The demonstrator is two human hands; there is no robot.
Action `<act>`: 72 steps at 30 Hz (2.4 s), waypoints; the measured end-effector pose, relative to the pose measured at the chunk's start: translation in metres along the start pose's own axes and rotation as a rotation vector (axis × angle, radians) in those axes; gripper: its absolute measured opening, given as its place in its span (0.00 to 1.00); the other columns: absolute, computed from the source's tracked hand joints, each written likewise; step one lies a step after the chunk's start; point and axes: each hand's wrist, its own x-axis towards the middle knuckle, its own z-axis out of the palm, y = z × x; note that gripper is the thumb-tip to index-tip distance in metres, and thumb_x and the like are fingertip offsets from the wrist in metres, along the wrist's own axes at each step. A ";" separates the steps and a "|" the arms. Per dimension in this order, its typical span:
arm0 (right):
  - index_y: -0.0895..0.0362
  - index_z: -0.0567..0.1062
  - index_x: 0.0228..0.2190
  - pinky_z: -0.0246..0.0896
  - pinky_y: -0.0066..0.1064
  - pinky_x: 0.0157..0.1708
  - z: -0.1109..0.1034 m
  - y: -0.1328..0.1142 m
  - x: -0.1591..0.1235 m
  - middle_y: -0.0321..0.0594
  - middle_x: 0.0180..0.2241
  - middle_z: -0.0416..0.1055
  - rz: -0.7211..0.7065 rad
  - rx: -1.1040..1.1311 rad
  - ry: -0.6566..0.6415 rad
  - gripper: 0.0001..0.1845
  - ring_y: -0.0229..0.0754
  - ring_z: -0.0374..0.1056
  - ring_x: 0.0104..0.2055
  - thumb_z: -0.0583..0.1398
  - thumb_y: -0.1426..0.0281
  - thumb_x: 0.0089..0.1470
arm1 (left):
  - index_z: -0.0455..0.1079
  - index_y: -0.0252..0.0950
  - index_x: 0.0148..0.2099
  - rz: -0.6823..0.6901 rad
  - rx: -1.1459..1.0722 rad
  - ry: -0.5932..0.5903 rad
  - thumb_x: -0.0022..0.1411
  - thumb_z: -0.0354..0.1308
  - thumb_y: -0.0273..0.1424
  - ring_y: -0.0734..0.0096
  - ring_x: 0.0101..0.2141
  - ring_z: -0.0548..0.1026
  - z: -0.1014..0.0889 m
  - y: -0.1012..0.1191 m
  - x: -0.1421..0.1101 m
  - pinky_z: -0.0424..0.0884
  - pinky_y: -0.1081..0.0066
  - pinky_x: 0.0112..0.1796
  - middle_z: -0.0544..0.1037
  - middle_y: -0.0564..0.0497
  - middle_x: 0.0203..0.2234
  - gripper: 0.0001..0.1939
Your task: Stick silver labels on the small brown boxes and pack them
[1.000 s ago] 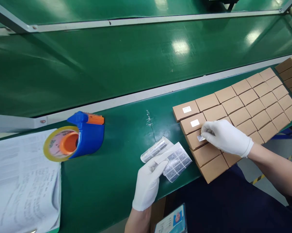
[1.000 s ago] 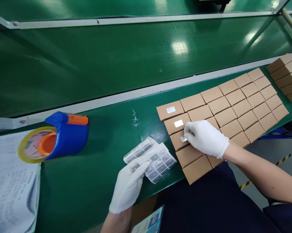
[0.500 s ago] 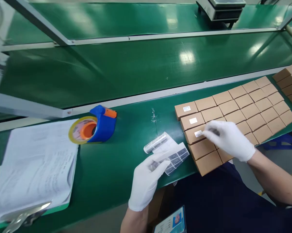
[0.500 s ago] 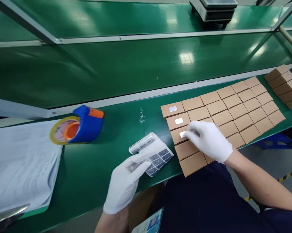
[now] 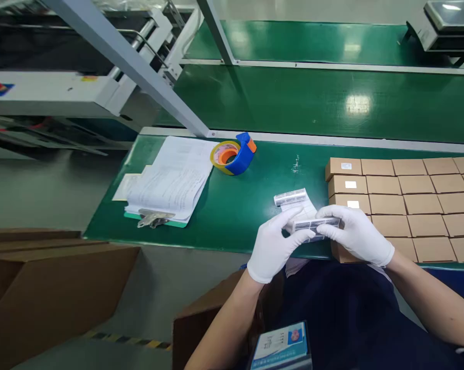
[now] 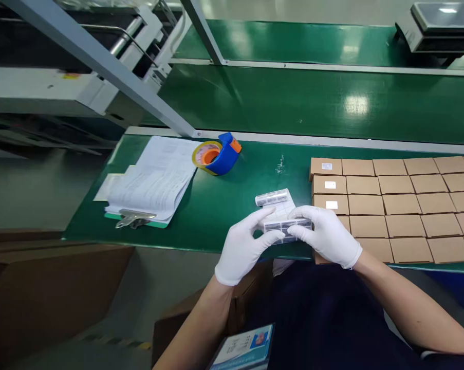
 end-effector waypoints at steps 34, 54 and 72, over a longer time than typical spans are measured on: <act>0.51 0.79 0.40 0.71 0.36 0.39 0.002 0.016 -0.021 0.41 0.37 0.75 -0.382 -0.482 0.522 0.08 0.44 0.73 0.39 0.62 0.75 0.64 | 0.83 0.35 0.38 -0.192 -0.327 -0.013 0.57 0.71 0.40 0.58 0.40 0.82 0.017 0.004 0.008 0.77 0.65 0.43 0.85 0.46 0.36 0.13; 0.39 0.62 0.68 0.76 0.46 0.51 0.032 0.002 -0.021 0.40 0.50 0.81 -0.445 -0.274 0.575 0.35 0.47 0.79 0.47 0.60 0.76 0.65 | 0.83 0.36 0.42 -0.132 -0.302 -0.098 0.63 0.65 0.39 0.55 0.46 0.81 0.019 0.008 0.000 0.75 0.63 0.50 0.85 0.47 0.42 0.12; 0.51 0.69 0.60 0.79 0.42 0.48 -0.019 0.017 -0.051 0.46 0.51 0.77 0.106 0.152 0.559 0.23 0.43 0.79 0.42 0.59 0.72 0.65 | 0.82 0.33 0.49 -0.324 -0.452 -0.173 0.56 0.74 0.42 0.46 0.53 0.79 0.007 -0.018 0.016 0.76 0.57 0.54 0.83 0.40 0.49 0.22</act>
